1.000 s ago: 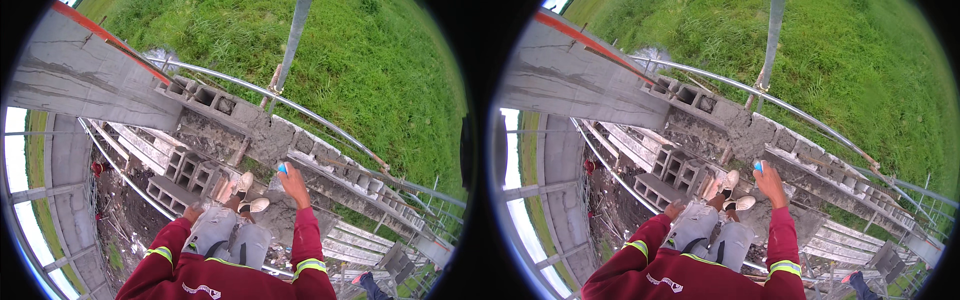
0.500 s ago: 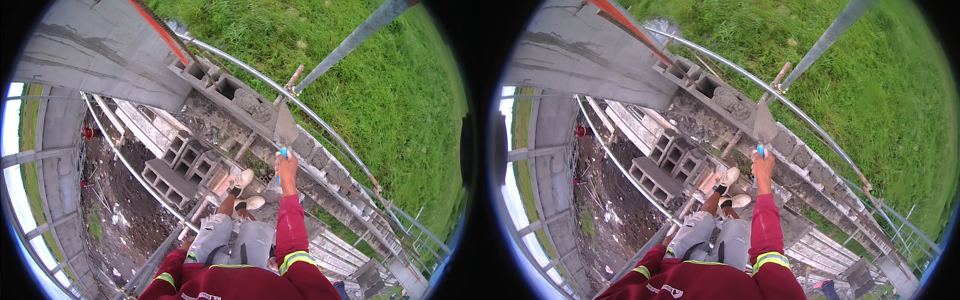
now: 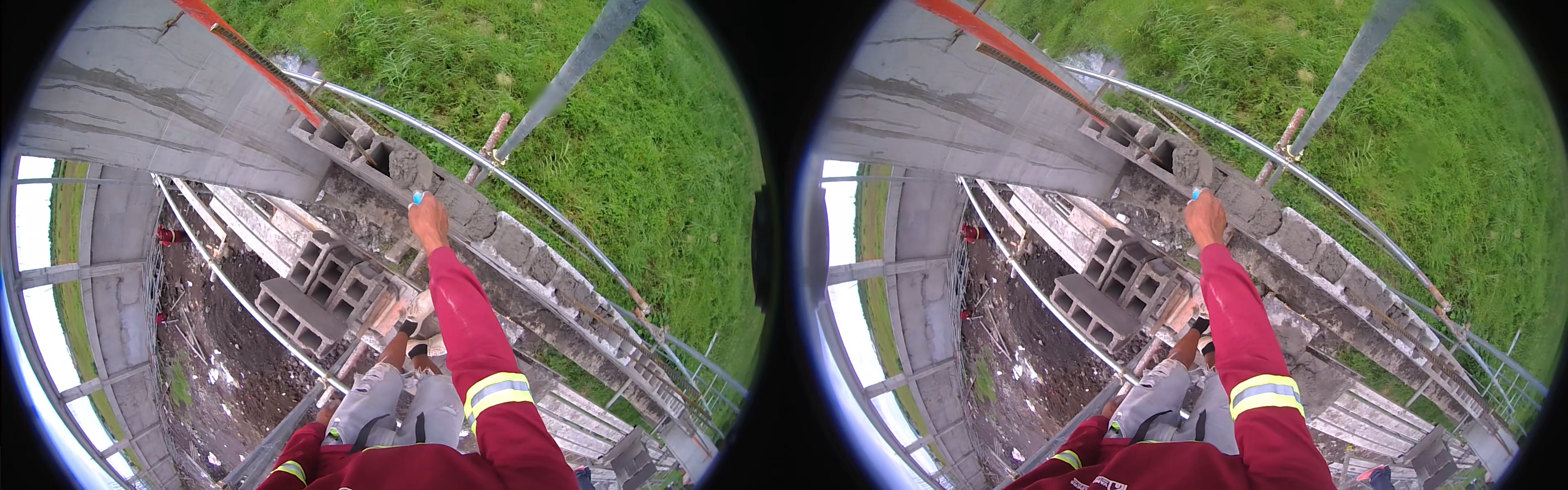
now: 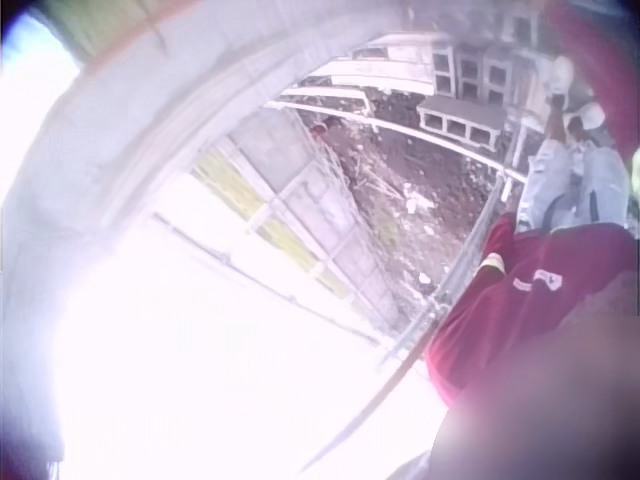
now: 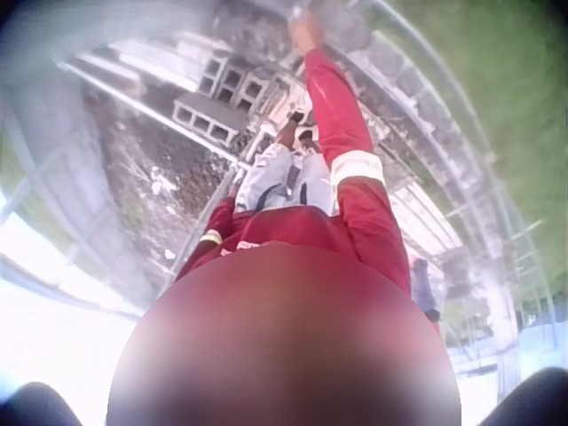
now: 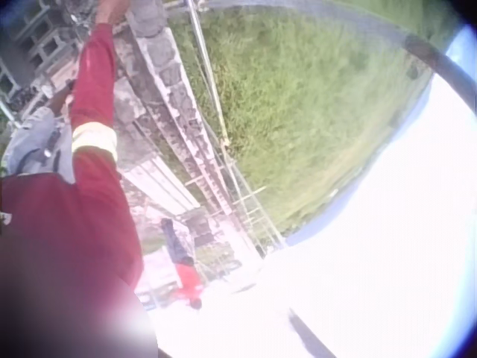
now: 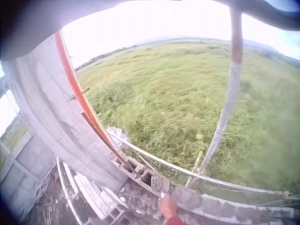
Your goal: The person scoops mortar from a bucket and applies it to the joints between concrete blocks on a wall using a trowel. They repeatedly smooth the mortar along the seams and occasionally reposition on the scaffolding to reach different sections.
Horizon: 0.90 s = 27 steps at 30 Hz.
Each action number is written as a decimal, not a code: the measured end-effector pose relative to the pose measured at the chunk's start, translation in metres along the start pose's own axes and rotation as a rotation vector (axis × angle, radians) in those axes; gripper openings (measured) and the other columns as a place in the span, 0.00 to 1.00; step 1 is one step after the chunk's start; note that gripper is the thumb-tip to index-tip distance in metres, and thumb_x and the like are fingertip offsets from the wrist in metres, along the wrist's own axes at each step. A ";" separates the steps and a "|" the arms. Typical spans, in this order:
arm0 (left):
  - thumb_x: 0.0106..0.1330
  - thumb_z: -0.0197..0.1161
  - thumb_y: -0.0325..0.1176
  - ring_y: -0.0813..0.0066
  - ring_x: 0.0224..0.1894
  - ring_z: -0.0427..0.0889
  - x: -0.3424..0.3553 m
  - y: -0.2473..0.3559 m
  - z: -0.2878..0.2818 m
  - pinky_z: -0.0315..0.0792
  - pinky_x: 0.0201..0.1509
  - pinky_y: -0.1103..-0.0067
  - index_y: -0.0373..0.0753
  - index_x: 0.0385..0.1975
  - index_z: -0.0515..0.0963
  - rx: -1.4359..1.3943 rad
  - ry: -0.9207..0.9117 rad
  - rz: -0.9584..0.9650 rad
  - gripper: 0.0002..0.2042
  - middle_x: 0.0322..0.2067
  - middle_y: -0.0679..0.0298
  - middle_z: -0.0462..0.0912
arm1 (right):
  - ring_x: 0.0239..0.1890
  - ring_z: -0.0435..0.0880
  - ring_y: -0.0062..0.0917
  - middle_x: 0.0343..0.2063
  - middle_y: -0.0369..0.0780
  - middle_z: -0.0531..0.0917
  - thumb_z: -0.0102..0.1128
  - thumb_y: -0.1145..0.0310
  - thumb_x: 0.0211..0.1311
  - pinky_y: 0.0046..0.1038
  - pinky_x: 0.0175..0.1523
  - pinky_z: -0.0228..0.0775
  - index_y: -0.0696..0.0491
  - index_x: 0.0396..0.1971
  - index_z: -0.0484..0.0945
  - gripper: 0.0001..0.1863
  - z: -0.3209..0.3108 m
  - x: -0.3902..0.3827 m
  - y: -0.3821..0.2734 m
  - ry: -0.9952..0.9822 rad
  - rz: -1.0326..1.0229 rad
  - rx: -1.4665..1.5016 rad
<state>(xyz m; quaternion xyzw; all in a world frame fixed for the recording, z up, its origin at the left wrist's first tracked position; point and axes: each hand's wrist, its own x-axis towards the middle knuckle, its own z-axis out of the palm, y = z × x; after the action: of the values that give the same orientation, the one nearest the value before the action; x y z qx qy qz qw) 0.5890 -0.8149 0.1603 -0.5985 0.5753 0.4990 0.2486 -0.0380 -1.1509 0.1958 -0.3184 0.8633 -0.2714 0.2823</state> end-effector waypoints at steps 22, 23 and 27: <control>0.66 0.70 0.57 0.51 0.74 0.69 0.199 0.438 0.019 0.64 0.76 0.67 0.30 0.73 0.66 0.836 -0.405 0.322 0.44 0.70 0.40 0.71 | 0.41 0.87 0.59 0.35 0.60 0.87 0.65 0.59 0.64 0.52 0.47 0.77 0.64 0.46 0.77 0.22 0.162 -0.576 0.471 0.977 1.585 0.741; 0.64 0.72 0.57 0.48 0.76 0.67 0.205 0.435 0.044 0.62 0.78 0.66 0.29 0.74 0.64 0.801 -0.411 0.312 0.46 0.72 0.38 0.68 | 0.40 0.87 0.59 0.34 0.60 0.87 0.66 0.58 0.63 0.51 0.45 0.77 0.64 0.47 0.77 0.24 0.207 -0.587 0.492 1.180 1.588 0.933; 0.55 0.80 0.51 0.49 0.68 0.76 0.221 0.430 0.091 0.69 0.73 0.64 0.31 0.75 0.63 1.531 -0.066 0.712 0.51 0.65 0.42 0.76 | 0.38 0.86 0.54 0.33 0.57 0.86 0.68 0.57 0.60 0.48 0.45 0.77 0.66 0.47 0.77 0.26 0.376 -0.579 0.532 1.356 1.947 1.058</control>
<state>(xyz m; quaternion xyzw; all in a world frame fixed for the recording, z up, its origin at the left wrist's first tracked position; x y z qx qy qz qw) 0.1222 -0.9257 0.0494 -0.0330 0.9014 0.0369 0.4301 0.3681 -0.5065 -0.2276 0.7850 0.4971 -0.3679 -0.0374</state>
